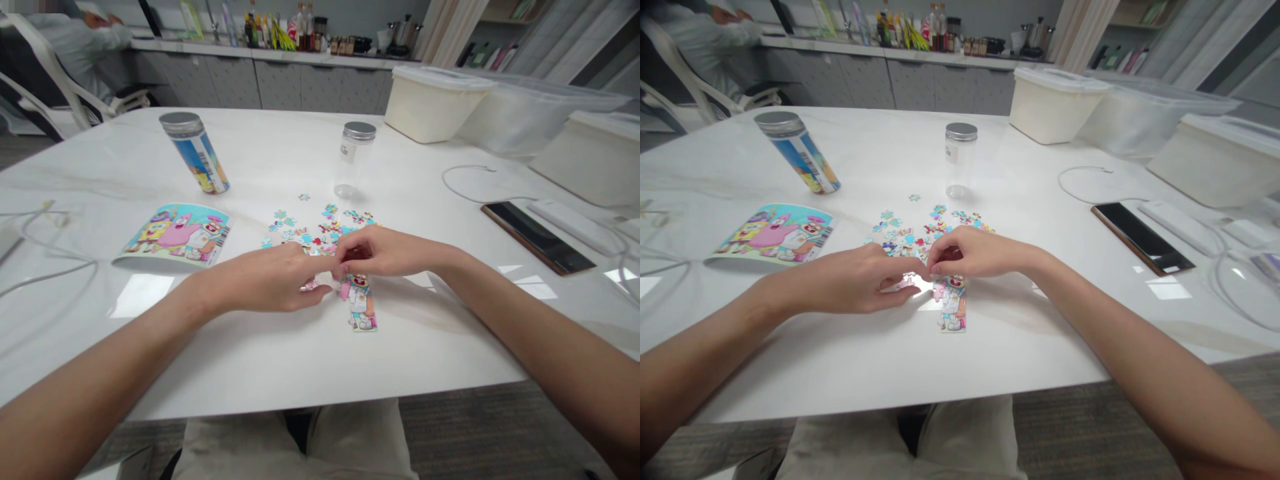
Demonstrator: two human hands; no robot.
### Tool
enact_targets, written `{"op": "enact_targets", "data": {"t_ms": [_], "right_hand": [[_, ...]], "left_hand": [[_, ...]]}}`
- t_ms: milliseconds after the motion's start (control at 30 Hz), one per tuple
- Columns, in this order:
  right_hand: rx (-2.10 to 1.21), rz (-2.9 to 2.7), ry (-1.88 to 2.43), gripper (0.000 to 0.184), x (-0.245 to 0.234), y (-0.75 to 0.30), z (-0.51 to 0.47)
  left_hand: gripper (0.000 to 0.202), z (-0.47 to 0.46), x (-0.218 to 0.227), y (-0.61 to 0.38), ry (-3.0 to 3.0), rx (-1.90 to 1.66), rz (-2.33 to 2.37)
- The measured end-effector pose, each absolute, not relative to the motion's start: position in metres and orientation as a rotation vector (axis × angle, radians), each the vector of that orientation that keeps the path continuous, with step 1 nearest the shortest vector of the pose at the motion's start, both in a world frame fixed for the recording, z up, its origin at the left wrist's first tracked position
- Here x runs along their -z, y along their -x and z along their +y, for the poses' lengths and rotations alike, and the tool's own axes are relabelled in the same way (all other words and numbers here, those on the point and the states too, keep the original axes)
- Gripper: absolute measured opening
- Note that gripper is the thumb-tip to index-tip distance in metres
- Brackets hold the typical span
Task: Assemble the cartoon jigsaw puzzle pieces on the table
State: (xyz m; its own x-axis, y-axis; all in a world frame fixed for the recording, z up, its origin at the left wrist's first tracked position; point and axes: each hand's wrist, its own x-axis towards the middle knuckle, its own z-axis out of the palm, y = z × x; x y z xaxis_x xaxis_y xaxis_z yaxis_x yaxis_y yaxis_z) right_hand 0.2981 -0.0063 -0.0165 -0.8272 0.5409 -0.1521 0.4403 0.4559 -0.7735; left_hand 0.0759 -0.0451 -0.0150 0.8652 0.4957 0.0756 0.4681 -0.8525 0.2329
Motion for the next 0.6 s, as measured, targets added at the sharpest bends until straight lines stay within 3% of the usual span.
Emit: {"op": "enact_targets", "data": {"t_ms": [200, 433, 600], "right_hand": [[-1.248, -2.445, 0.932, 0.017, 0.019, -0.298, -0.004], [-0.608, -2.390, 1.120, 0.017, 0.032, -0.299, 0.000], [-0.495, -2.410, 1.161, 0.017, 0.034, -0.300, 0.001]], "left_hand": [[0.014, -0.039, 0.023, -0.071, -3.198, -0.133, 0.739], [0.020, -0.042, 0.024, -0.075, -3.225, -0.007, 0.736], [0.022, -0.044, 0.024, -0.077, -3.211, 0.017, 0.742]]}}
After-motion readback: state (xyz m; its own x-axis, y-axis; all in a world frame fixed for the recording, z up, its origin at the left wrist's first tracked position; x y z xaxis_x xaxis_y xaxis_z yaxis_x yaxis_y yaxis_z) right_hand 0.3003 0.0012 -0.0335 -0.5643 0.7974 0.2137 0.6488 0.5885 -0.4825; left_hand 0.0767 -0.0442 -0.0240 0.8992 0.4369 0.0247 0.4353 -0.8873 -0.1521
